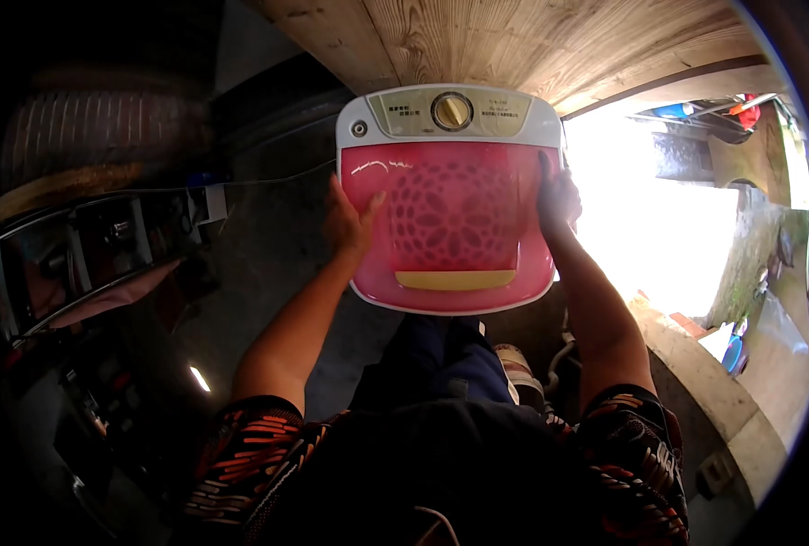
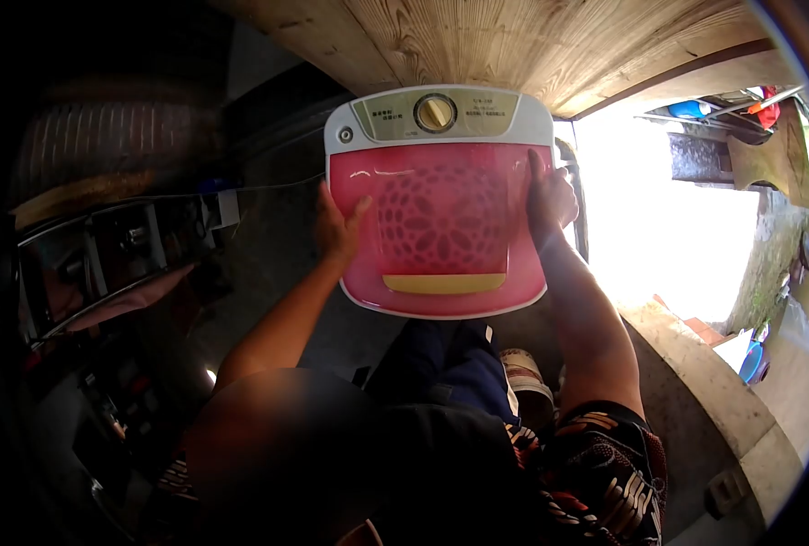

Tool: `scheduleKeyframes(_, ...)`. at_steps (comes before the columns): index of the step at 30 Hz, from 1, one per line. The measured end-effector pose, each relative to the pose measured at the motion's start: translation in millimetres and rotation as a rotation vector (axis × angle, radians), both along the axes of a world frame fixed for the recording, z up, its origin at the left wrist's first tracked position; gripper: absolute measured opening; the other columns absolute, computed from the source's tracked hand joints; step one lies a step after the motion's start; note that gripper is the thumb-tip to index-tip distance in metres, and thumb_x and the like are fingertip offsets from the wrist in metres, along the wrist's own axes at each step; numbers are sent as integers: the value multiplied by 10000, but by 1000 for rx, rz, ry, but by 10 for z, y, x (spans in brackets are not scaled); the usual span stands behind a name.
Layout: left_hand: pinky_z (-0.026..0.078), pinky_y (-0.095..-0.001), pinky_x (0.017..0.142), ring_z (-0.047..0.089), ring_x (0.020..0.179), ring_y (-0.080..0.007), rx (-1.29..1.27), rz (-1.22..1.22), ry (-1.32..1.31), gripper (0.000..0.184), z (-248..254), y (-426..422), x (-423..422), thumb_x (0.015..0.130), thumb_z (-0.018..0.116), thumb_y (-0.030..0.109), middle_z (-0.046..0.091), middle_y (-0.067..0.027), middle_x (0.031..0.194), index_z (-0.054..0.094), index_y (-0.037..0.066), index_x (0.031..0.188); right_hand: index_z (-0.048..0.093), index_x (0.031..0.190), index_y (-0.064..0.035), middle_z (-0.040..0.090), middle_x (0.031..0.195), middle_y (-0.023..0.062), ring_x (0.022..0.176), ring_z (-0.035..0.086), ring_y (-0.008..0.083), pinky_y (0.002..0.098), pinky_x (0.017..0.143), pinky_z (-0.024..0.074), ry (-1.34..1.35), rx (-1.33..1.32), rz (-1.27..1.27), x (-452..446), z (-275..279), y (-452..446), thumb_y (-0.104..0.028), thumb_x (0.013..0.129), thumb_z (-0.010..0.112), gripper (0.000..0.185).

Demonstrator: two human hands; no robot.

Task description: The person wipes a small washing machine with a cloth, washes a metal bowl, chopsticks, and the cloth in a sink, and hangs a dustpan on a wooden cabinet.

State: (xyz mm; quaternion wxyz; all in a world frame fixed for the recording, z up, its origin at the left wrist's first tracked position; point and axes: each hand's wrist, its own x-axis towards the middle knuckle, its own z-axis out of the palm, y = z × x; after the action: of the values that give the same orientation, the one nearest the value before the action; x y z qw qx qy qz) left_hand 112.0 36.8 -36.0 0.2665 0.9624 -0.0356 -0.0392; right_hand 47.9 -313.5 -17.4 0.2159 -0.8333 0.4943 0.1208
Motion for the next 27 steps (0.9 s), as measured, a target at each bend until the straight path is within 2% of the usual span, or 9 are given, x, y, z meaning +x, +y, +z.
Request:
scheduleKeyframes(6, 502, -456, 851, 602, 1059, -397, -6, 15, 20, 985, -26, 2, 0, 794, 629, 647, 519, -250, 1289, 270, 5, 1448, 540, 1205, 63, 641, 1093, 295, 1066, 611, 434, 497, 946, 435, 28, 6, 2, -1, -20, -15, -788, 873, 271, 953)
scheduleKeyframes(12, 491, -450, 881, 580, 1095, -406, -45, 38, 44, 981, 17, -14, -1, 784, 649, 638, 524, -260, 1287, 311, -20, 1428, 529, 1182, 77, 639, 1082, 304, 1055, 616, 430, 491, 938, 439, -10, 20, 35, -21, 55, 13, -814, 814, 393, 973)
scheduleKeyframes(15, 476, -441, 920, 562, 1128, -412, -83, -26, -51, 984, -12, 22, -16, 788, 650, 631, 520, -274, 1295, 319, -50, 1417, 544, 1173, 83, 673, 1008, 264, 978, 653, 405, 490, 850, 484, -34, -37, 70, -20, 10, -21, -847, 757, 438, 1025)
scheduleKeyframes(21, 454, -441, 960, 540, 1167, -416, -67, 57, 64, 980, 187, -90, -123, 796, 647, 619, 507, -296, 1307, 313, -60, 1418, 552, 1146, 77, 677, 1005, 256, 999, 648, 403, 490, 857, 480, -20, -15, 69, 30, 125, -24, -845, 765, 432, 1005)
scheduleKeyframes(27, 468, -449, 927, 559, 1129, -421, -9, 38, -38, 988, 35, -67, -114, 803, 625, 636, 517, -290, 1291, 294, -59, 1423, 558, 1122, 73, 672, 1009, 274, 1013, 646, 404, 490, 860, 479, -28, -23, 75, 15, 70, -49, -844, 773, 420, 991)
